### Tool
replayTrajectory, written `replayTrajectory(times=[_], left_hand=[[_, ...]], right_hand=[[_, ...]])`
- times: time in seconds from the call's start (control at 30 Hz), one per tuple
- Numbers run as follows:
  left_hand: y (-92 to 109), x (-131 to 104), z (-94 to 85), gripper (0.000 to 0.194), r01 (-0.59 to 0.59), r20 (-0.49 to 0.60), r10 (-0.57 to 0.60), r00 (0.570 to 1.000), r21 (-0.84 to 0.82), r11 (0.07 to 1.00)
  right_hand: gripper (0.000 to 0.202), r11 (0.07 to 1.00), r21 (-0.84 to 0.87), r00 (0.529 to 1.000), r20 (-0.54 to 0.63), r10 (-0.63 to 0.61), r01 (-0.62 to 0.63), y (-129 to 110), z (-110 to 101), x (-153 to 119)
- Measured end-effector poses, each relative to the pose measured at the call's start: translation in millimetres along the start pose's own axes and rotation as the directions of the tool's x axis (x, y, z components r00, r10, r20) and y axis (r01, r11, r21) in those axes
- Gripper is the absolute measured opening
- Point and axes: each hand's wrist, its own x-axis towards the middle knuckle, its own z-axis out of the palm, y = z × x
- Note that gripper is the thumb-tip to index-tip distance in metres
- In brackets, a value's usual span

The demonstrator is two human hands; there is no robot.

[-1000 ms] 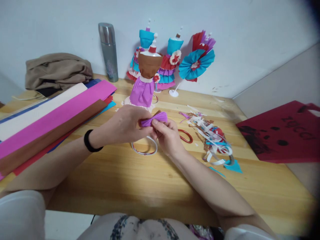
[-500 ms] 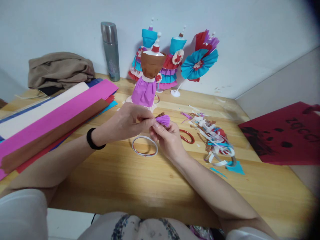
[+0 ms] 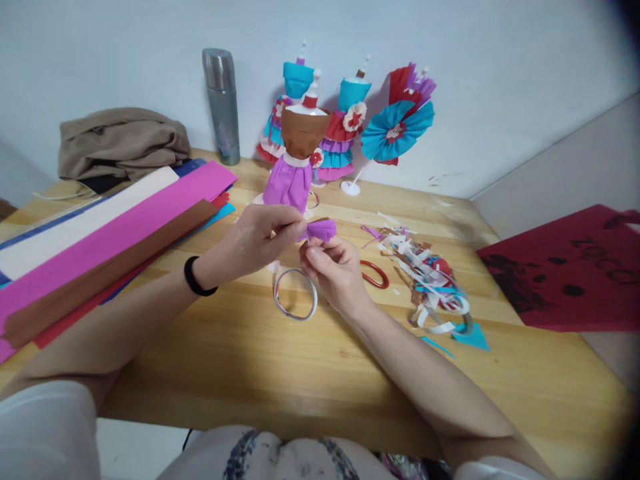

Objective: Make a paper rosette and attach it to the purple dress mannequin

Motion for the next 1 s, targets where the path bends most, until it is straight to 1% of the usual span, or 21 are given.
replayTrajectory(times=[0.2,0.27,0.37,0.47,0.53,0.57,0.63,0.73,0.8,0.87,0.93,0.97,1.0], left_hand=[[-2,1,-3.1,0.028,-0.011,0.004,0.011,1.0,0.002,1.0],[-3,1,-3.4,0.029,-0.021,0.013,0.021,1.0,0.003,1.0],[-4,1,-4.8,0.032,-0.05,0.036,0.05,0.998,0.0,0.999],[-6,1,-8.5,0.03,-0.091,0.103,0.089,0.991,0.016,0.996],[-7,2,-11.7,0.027,-0.147,0.18,0.137,0.974,0.048,0.988],[-8,2,-13.2,0.026,-0.187,0.225,0.169,0.96,0.063,0.98],[-11,2,-15.3,0.024,-0.275,0.319,0.234,0.918,0.087,0.958],[-14,1,-15.8,0.026,-0.377,0.436,0.297,0.85,0.108,0.92],[-14,1,-15.4,0.03,-0.431,0.479,0.329,0.814,0.118,0.895],[-13,0,-15.5,0.034,-0.464,0.508,0.34,0.792,0.137,0.875],[-12,0,-16.1,0.037,-0.472,0.53,0.326,0.783,0.164,0.866],[-11,0,-16.4,0.038,-0.466,0.54,0.308,0.783,0.181,0.866],[-11,0,-16.5,0.038,-0.463,0.55,0.295,0.781,0.194,0.865]], right_hand=[[0.028,0.998,-0.049,0.998,-0.045,0.036,-0.038,1,-4,3],[0.025,0.997,-0.068,0.998,-0.062,0.025,-0.03,0,-5,5],[0.021,0.998,-0.057,0.999,-0.052,0.004,-0.007,-3,-8,9],[0.026,0.995,-0.092,0.999,-0.02,0.032,-0.033,-10,-11,14],[0.029,0.986,-0.15,0.997,0.021,0.071,-0.067,-16,-15,18],[0.03,0.98,-0.181,0.993,0.062,0.096,-0.084,-19,-18,20],[0.028,0.965,-0.239,0.973,0.173,0.153,-0.109,-25,-24,24],[0.02,0.943,-0.313,0.908,0.353,0.226,-0.114,-30,-33,28],[0.017,0.936,-0.33,0.861,0.436,0.262,-0.118,-32,-38,30],[0.018,0.931,-0.336,0.814,0.496,0.302,-0.141,-31,-41,31],[0.02,0.924,-0.346,0.785,0.52,0.335,-0.165,-28,-44,31],[0.02,0.92,-0.355,0.785,0.516,0.343,-0.168,-26,-45,32],[0.018,0.916,-0.368,0.796,0.499,0.343,-0.164,-24,-46,32]])
